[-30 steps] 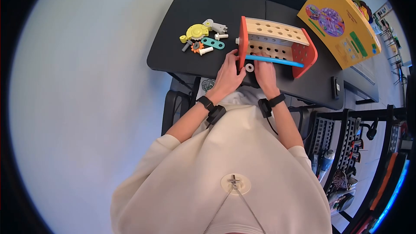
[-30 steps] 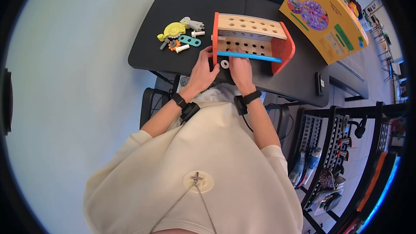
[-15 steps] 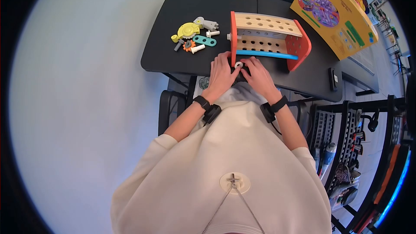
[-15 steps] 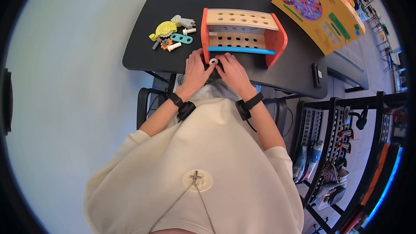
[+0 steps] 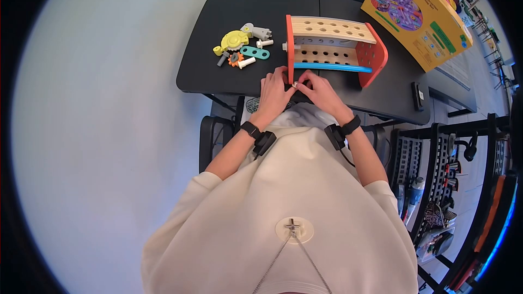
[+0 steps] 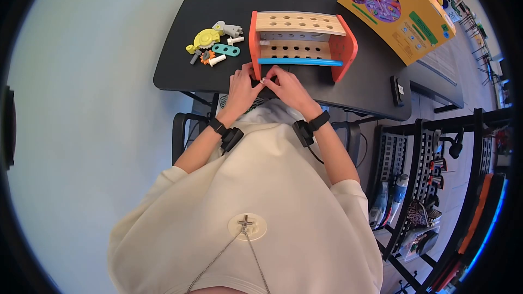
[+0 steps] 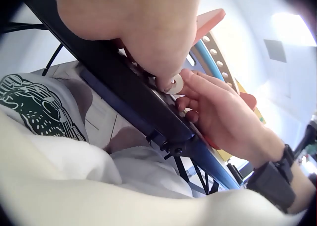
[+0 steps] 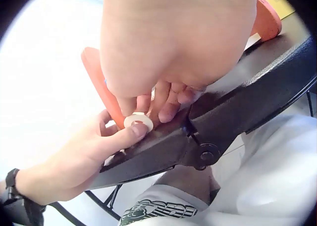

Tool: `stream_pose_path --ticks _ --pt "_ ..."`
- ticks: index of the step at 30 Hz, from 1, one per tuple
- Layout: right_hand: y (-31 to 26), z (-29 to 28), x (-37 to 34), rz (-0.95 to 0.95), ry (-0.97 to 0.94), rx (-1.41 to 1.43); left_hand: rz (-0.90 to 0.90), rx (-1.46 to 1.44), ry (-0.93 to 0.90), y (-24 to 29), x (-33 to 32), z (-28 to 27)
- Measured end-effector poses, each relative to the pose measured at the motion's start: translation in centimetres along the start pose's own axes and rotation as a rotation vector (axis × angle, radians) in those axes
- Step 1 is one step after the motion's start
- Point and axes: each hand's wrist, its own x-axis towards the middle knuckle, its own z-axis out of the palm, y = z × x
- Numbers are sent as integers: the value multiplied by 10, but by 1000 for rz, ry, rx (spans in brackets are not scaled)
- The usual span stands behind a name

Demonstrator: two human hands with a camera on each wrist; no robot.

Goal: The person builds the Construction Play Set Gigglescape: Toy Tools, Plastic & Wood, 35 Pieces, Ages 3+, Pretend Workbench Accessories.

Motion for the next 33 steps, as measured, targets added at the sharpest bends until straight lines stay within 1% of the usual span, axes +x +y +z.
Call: stream_pose_path --ticks 2,4,5,7,11,13,14,15,17,18,19,20,21,23,25,27,28,30,31,33 --pt "2 2 2 20 -37 14 -1 -13 -6 0 0 -2" --pt "6 5 2 -79 43 66 -3 -27 -10 -1 1 -2" --pt "8 4 3 -80 40 63 8 -31 -12 -2 1 -2" --pt "9 0 4 -103 -46 17 14 -36 -14 -3 0 -3" --pt "4 -9 3 -54 -81 -16 17 -63 -48 0 2 -10" --pt "10 -13 7 -54 83 57 26 -53 -51 5 6 -16" --pt "9 -16 7 2 142 94 -25 -67 -64 8 10 -17" --pt "13 -15 10 2 138 91 -78 -83 -77 12 13 -17" --pt "24 -10 17 -202 372 -250 -79 -58 -50 16 21 -14" --pt "29 -7 18 -200 370 -252 -74 -30 -25 18 24 -13" --pt "29 -5 21 -256 410 -332 -73 -31 -24 16 26 -12" --pt "29 -4 24 -315 451 -413 -97 -27 -79 14 28 -10" --pt "29 -2 27 -317 451 -413 -123 -21 -135 13 29 -9" --pt "30 4 36 -373 491 -517 -126 -38 -140 17 27 -12" --pt "30 8 44 -363 507 -506 -129 -55 -149 19 22 -13" --pt "31 10 57 -320 566 -407 -114 -61 -141 17 17 -11" --pt "32 11 61 -318 564 -410 -115 -65 -142 20 15 -13" --pt "32 13 68 -333 624 -305 -49 -74 -184 20 13 -22" --pt "33 12 70 -332 623 -305 -50 -75 -185 18 13 -33" --pt "33 12 74 -308 570 -259 -104 -376 -541 3 22 -60"
